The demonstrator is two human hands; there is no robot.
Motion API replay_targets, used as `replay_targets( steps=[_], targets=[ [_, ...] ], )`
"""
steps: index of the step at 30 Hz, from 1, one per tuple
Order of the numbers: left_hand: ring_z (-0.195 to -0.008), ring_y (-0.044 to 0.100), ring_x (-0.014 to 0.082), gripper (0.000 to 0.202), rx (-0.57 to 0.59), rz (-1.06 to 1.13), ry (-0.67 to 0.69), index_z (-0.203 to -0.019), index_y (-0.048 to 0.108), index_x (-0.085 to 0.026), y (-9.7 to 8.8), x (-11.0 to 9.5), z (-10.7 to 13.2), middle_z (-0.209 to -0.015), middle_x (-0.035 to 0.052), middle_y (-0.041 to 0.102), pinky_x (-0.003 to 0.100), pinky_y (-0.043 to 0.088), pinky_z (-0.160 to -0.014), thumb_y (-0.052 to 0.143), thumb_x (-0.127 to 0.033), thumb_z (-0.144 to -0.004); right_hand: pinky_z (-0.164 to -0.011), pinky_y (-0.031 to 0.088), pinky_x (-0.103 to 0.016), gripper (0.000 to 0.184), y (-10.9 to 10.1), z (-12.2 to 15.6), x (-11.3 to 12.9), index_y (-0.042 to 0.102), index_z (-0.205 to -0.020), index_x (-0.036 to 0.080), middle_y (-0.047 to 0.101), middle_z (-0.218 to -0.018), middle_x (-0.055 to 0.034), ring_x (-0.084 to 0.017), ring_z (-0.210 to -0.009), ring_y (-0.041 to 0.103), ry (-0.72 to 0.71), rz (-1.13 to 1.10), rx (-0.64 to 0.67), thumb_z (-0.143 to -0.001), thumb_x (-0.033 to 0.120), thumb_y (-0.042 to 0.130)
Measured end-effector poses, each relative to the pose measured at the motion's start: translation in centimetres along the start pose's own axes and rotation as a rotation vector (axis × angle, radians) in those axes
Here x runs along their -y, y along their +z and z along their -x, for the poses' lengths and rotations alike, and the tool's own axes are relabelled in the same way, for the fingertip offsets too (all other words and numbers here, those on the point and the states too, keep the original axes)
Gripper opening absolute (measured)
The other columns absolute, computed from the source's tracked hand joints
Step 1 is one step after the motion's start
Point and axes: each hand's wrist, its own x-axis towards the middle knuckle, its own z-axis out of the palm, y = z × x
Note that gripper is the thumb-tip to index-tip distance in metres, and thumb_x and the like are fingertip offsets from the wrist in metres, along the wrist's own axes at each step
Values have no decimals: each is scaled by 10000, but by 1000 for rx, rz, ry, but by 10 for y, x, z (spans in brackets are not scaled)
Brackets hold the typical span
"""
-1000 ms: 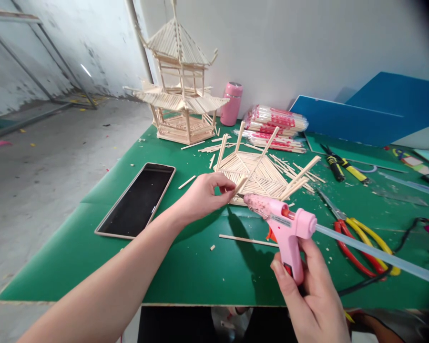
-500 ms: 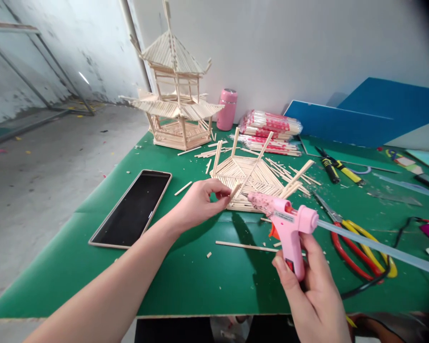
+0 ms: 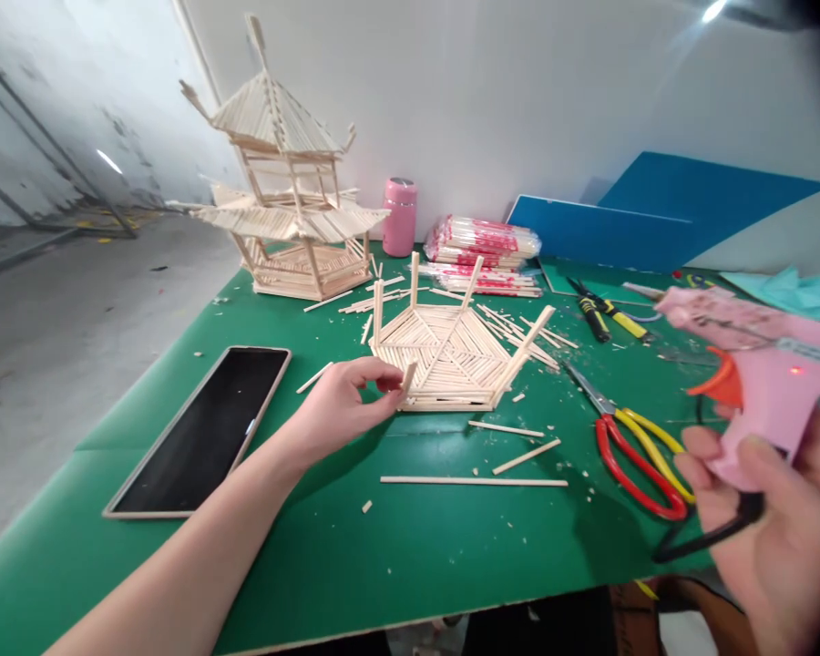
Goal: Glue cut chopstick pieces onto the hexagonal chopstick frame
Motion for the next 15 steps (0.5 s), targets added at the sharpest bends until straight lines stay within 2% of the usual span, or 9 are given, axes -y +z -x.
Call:
replay_targets(
  steps=[4,6,8,11,15],
  targets=[
    [-679,557,125,103,21,-1,-4,-741,632,-169,-1,3,-2,-735,1,658,228,416,-644,537,-198,-712,-529,428,-266,229,-37,-58,-16,635,-889,300,551,-872,-44,-100,-617,530,193,142,-107,-662,285,662],
    [-683,552,123,94,30,-4,-5,-730,626,-172,-1,3,-3,-739,0,654,227,413,-644,536,-186,-709,-505,419,-250,211,-52,-79,-29,621,-827,251,584,-889,-66,-103,-609,537,245,255,-95,-628,297,674],
    [-682,546,122,91,41,-4,-7,-720,622,-172,-1,2,-3,-737,3,648,231,410,-647,532,-182,-710,-467,406,-254,196,-62,-94,-44,617,-772,193,613,-898,-125,-132,-614,554,284,340,-65,-623,313,657],
    [-682,544,123,95,46,1,-10,-713,620,-169,-1,0,-2,-729,7,639,238,405,-648,526,-184,-713,-419,381,-251,249,-69,-106,-65,631,-763,150,648,-908,-169,-162,-618,575,293,498,29,-648,368,601],
    [-673,542,122,103,38,0,-11,-717,626,-168,-1,0,-2,-721,4,639,240,401,-646,525,-184,-712,-435,412,-251,308,-75,-119,-86,663,-771,140,688,-826,-133,-191,-620,610,177,803,102,-665,404,544]
  ],
)
